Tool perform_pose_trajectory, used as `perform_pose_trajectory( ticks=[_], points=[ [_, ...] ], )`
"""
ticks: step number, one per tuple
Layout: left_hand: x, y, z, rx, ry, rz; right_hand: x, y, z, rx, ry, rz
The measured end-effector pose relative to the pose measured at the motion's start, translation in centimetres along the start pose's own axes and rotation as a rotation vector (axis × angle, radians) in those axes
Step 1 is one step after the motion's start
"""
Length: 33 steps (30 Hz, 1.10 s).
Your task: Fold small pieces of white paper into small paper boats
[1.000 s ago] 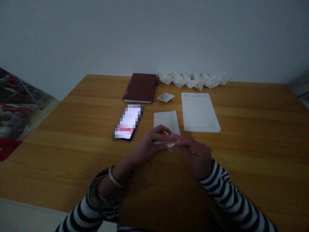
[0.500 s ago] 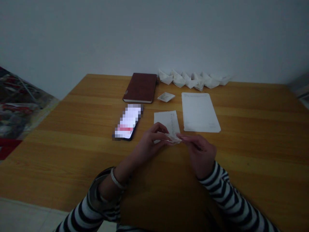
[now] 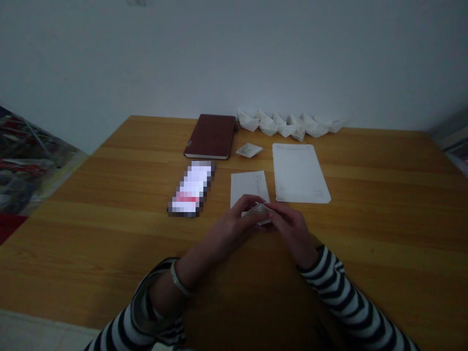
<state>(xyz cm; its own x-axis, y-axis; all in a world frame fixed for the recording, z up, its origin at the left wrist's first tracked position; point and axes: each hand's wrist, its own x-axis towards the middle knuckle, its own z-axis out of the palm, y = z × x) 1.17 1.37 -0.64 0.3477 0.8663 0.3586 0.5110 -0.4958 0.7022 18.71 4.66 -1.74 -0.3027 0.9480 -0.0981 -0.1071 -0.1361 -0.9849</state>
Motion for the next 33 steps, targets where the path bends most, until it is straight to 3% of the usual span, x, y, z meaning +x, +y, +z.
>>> perform_pose_trajectory(
  ticks=[6, 10, 13, 17, 21, 23, 28, 33],
  points=[
    [0.3, 0.8, 0.3, -0.192, 0.06, -0.041, 0.5, -0.1, -0.4, -0.068, 0.1, 0.029],
    [0.4, 1.0, 1.2, -0.427, 0.117, -0.303, 0.3, 0.0, -0.1, -0.069, 0.122, 0.044],
    [0.5, 0.9, 1.6, -0.377, 0.097, -0.444, 0.1, 0.2, 0.5, -0.057, 0.111, 0.047],
    [0.6, 0.7, 1.5, -0.315, 0.089, -0.469, -0.1, 0.3, 0.9, -0.07, 0.134, 0.009],
    [0.5, 0.4, 0.9, -0.418, 0.034, -0.343, 0.1, 0.5, 0.5, -0.047, 0.179, 0.006],
    [0.5, 0.4, 0.7, -0.485, 0.064, -0.316, 0.1, 0.6, 0.4, 0.011, 0.196, 0.015],
    [0.9, 1.0, 0.4, -0.632, 0.131, -0.411, 0.0, 0.8, 0.4, 0.116, 0.226, -0.01],
    [1.2, 1.8, 0.1, -0.855, 0.12, -0.574, -0.1, 0.4, 0.2, 0.038, 0.218, -0.158]
  ],
)
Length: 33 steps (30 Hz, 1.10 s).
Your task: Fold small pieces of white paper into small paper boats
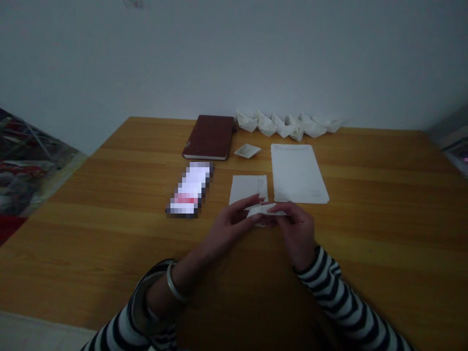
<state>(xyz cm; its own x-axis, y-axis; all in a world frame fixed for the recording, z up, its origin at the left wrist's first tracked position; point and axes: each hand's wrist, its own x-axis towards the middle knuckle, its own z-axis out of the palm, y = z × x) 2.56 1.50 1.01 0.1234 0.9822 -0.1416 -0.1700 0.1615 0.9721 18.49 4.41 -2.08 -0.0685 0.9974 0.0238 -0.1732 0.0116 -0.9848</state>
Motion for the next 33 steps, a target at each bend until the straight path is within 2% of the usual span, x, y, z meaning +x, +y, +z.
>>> perform_pose_trajectory(
  ticks=[4, 6, 11, 14, 17, 19, 27, 33],
  points=[
    [-0.1, 0.2, 0.2, -0.02, -0.068, -0.049, -0.2, -0.3, -0.1, -0.014, -0.021, -0.145],
    [0.0, 0.0, 0.1, -0.001, -0.049, -0.053, -0.3, -0.4, -0.1, -0.038, -0.064, -0.193],
    [0.1, -0.7, -0.6, 0.159, 0.068, 0.087, -0.4, -0.4, -0.3, -0.15, -0.148, -0.232],
    [-0.1, -1.0, -1.3, 0.398, 0.118, 0.203, -0.1, -0.6, -0.6, -0.185, -0.243, -0.227],
    [-0.3, -1.0, -1.8, 0.62, 0.107, 0.306, 0.1, -0.7, -1.0, -0.143, -0.347, -0.209],
    [-0.3, -0.9, -1.8, 0.665, 0.087, 0.317, 0.2, -0.6, -1.0, -0.1, -0.339, -0.17],
    [-0.1, -1.1, -1.5, 0.564, 0.156, 0.234, 0.4, -0.3, -0.7, -0.242, -0.264, -0.072],
    [0.1, -0.7, -1.7, 0.415, 0.095, 0.128, 0.5, -0.4, -0.7, -0.234, -0.207, -0.038]
  ],
)
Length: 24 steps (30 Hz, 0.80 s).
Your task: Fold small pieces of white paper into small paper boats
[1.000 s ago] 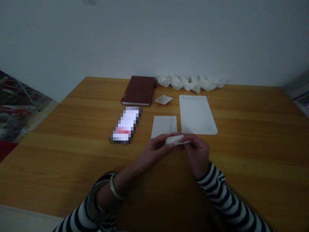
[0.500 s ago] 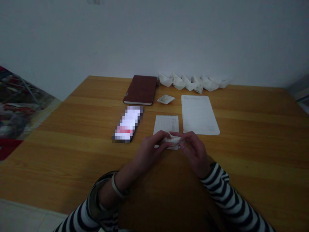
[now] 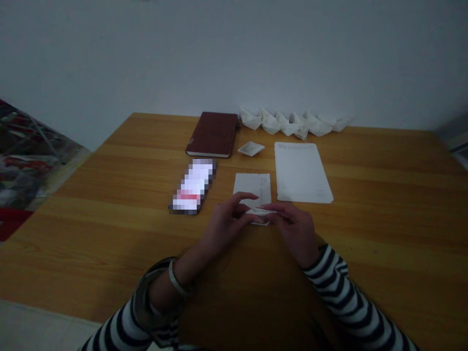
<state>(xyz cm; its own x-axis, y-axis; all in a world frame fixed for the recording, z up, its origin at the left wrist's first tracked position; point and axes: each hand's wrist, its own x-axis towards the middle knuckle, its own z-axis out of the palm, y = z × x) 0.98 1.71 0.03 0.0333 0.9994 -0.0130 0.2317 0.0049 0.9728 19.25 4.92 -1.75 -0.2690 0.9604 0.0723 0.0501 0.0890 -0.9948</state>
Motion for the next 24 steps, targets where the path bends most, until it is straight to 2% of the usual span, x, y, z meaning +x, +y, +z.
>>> perform_pose_trajectory(
  ticks=[3, 7, 9, 15, 18, 24],
  points=[
    [0.1, 0.2, -0.5, -0.015, 0.015, 0.046, 0.2, 0.2, -0.1, 0.098, -0.023, 0.011],
    [0.2, 0.6, -1.2, 0.11, 0.002, 0.132, 0.2, 0.3, -0.2, 0.155, -0.068, 0.013],
    [0.3, 0.8, -1.5, 0.133, -0.013, 0.111, 0.1, 0.2, -0.2, 0.119, -0.082, -0.008],
    [0.4, 1.0, -1.5, -0.015, -0.053, -0.066, -0.1, 0.1, -0.3, 0.027, -0.103, -0.065],
    [0.3, 1.0, -1.2, -0.039, -0.008, -0.1, -0.1, 0.0, -0.2, 0.057, -0.109, -0.057],
    [0.1, 0.9, -0.2, 0.007, 0.162, -0.025, -0.2, -0.1, 0.4, 0.163, -0.011, 0.016]
  ],
)
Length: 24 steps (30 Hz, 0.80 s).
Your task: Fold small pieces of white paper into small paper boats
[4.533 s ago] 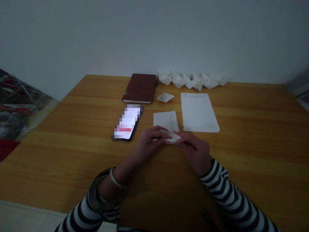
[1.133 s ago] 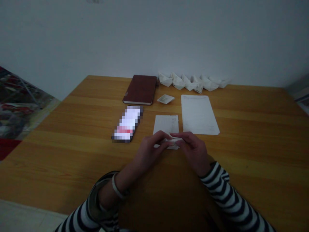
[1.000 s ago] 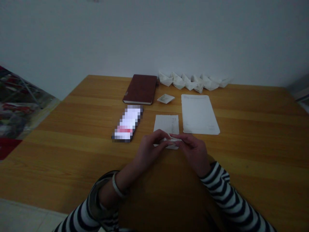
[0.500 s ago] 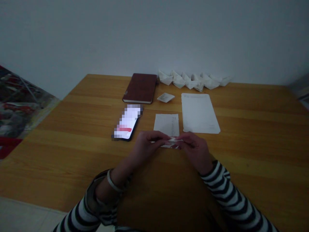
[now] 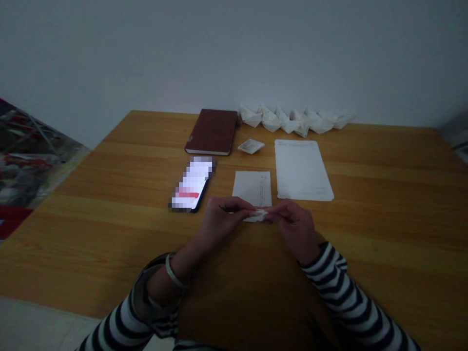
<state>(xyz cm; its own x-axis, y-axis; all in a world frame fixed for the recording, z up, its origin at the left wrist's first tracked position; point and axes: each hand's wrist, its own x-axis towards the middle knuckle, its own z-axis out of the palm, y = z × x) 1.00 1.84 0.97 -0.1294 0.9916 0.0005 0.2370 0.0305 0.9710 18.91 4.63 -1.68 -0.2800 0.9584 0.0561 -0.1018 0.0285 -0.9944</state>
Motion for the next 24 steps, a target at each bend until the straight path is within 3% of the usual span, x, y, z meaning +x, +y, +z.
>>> perform_pose_trajectory(
  ticks=[6, 8, 12, 19, 24],
  points=[
    [-0.4, -0.2, 0.6, 0.071, 0.12, 0.091, 0.1, 0.2, 0.4, 0.024, 0.086, 0.03],
    [-0.3, -0.2, 0.5, 0.083, 0.09, 0.125, 0.1, 0.2, 0.4, -0.009, 0.094, 0.024],
    [0.1, -0.4, 0.3, 0.15, -0.079, 0.133, -0.1, 0.4, 0.4, -0.184, 0.104, -0.062],
    [0.2, -1.0, 0.6, 0.048, -0.112, -0.029, -0.5, 0.7, 0.6, -0.371, 0.031, -0.196],
    [0.0, -1.1, 0.4, 0.191, -0.005, 0.136, -0.2, 0.6, 0.2, -0.392, -0.063, -0.201]
  ],
)
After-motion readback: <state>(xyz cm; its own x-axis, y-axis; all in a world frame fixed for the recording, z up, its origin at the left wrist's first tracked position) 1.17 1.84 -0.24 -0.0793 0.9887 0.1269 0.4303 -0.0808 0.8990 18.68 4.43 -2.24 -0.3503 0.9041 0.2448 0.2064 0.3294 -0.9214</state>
